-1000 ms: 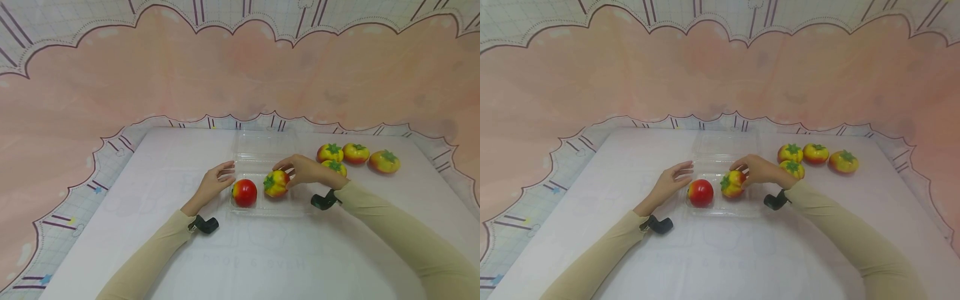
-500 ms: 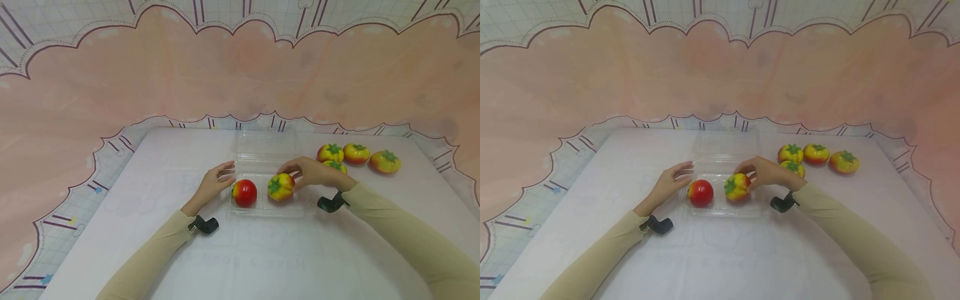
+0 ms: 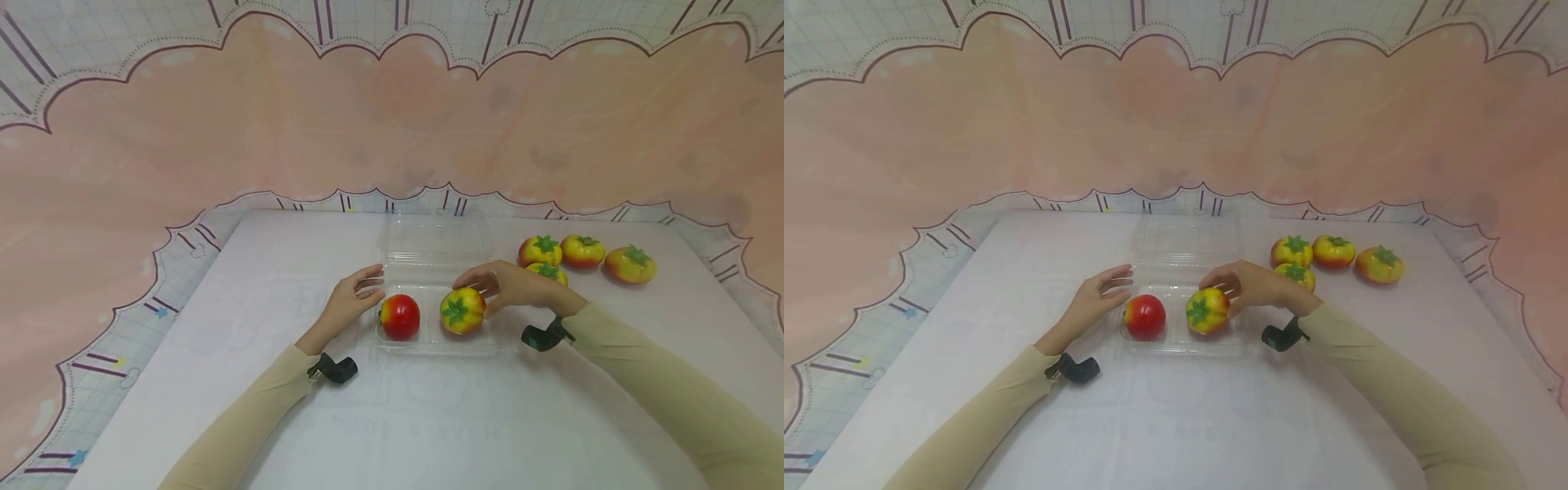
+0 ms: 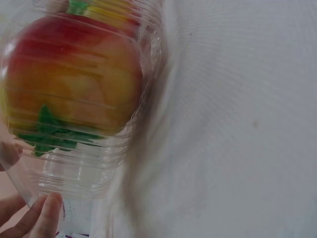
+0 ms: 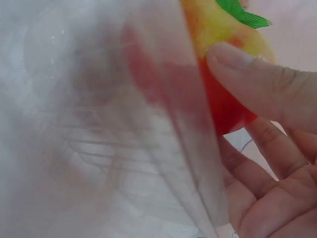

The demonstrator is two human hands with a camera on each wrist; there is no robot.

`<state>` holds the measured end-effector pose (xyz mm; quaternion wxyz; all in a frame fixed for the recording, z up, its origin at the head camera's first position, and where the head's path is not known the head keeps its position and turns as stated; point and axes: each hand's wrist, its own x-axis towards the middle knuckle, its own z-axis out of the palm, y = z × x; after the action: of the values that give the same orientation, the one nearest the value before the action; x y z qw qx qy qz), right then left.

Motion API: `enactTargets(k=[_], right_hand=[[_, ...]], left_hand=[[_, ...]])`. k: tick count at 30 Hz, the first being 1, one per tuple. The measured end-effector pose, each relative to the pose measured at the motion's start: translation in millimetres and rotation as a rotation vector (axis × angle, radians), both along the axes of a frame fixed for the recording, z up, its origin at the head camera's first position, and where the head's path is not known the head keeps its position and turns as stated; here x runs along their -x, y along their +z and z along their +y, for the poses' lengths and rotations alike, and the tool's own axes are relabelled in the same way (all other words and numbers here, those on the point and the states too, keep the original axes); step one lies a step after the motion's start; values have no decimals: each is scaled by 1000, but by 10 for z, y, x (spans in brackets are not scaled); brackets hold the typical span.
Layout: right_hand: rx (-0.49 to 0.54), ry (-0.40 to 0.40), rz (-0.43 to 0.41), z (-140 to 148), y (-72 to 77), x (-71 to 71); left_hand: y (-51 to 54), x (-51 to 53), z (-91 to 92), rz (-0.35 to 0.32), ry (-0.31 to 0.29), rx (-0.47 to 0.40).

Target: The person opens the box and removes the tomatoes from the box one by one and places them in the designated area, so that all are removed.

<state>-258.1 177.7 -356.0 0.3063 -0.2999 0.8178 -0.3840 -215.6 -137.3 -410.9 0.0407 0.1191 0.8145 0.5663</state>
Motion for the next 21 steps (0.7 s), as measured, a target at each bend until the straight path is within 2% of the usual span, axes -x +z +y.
enactTargets(k=[8, 13, 21], right_hand=[[33, -23, -8, 63, -46, 3], [75, -65, -21, 102, -80, 1], [157, -88, -25, 170, -96, -19]], left_hand=[[-1, -2, 9, -19, 14, -9], [-1, -3, 12, -22, 18, -4], [-2, 2, 8, -18, 21, -1]])
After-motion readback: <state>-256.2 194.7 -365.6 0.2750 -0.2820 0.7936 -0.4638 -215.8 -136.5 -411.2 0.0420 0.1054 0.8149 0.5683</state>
